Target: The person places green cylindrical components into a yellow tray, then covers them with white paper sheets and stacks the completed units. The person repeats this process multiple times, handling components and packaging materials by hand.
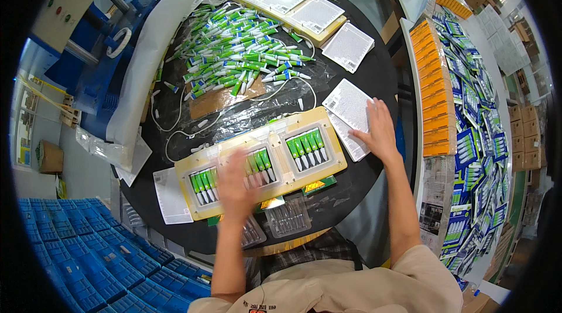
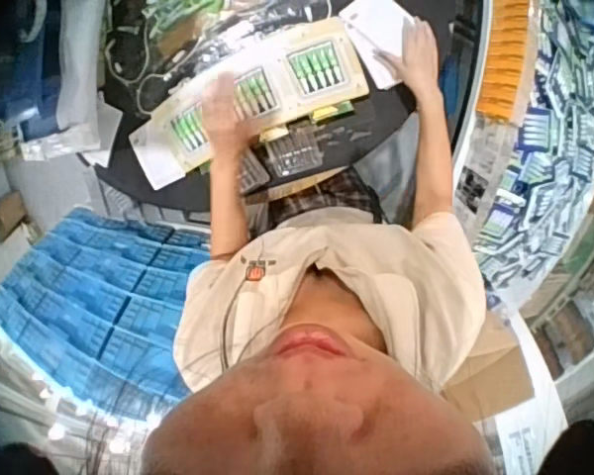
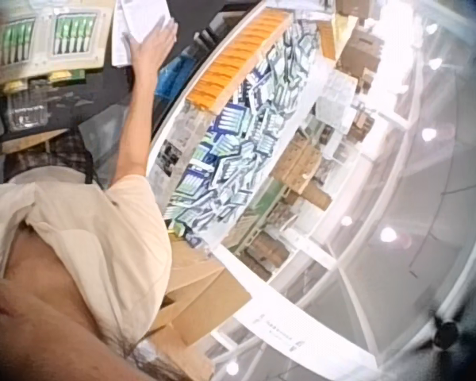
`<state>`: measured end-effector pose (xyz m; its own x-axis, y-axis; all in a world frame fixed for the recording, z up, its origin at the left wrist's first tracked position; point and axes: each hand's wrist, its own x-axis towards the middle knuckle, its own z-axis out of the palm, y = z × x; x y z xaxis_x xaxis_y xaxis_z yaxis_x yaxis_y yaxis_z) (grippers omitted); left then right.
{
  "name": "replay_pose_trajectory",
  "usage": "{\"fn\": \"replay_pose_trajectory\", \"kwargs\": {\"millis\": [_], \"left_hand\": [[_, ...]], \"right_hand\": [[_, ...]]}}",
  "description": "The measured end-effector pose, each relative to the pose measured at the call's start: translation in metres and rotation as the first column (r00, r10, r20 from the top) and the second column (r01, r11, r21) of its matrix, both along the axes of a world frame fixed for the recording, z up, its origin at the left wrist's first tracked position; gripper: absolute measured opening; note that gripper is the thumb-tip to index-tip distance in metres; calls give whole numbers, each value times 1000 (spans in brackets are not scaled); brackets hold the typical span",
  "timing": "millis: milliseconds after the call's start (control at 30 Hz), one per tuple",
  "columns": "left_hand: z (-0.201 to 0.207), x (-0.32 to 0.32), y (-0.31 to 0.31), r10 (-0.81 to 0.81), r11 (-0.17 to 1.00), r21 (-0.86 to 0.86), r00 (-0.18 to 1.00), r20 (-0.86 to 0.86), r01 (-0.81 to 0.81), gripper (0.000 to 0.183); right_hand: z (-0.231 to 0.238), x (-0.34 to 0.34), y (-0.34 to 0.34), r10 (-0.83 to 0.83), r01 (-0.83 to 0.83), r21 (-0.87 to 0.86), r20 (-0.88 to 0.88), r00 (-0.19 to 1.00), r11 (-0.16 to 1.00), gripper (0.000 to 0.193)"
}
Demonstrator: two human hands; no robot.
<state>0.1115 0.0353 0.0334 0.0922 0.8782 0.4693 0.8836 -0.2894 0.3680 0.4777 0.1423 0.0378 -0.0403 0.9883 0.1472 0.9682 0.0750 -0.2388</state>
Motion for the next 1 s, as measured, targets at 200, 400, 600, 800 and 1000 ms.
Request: {"fn": "replay_pose_trajectory", "kwargs": {"millis": [200,400,600,800,1000], "left_hand": [[-19,-172,-97,523,729,-415,834,-175,-544,82],[-34,-193,-133,211,828,-498,966,-149,-258,103],[-18,-191,-135,233,822,-465,939,-252,-329,80],[15,-177,-132,517,803,-241,839,-172,-544,38],[33,-87,-114,334,937,19,880,-339,-348,48]], "right_hand": [[0,32,-6,279,-196,-486,104,955,852,131],[2,47,-17,443,-398,-264,138,886,879,90],[16,61,-18,518,-477,-309,62,853,822,61],[82,33,-27,139,-132,62,-116,983,989,37],[78,-89,-81,573,-553,389,74,816,737,49]]}}
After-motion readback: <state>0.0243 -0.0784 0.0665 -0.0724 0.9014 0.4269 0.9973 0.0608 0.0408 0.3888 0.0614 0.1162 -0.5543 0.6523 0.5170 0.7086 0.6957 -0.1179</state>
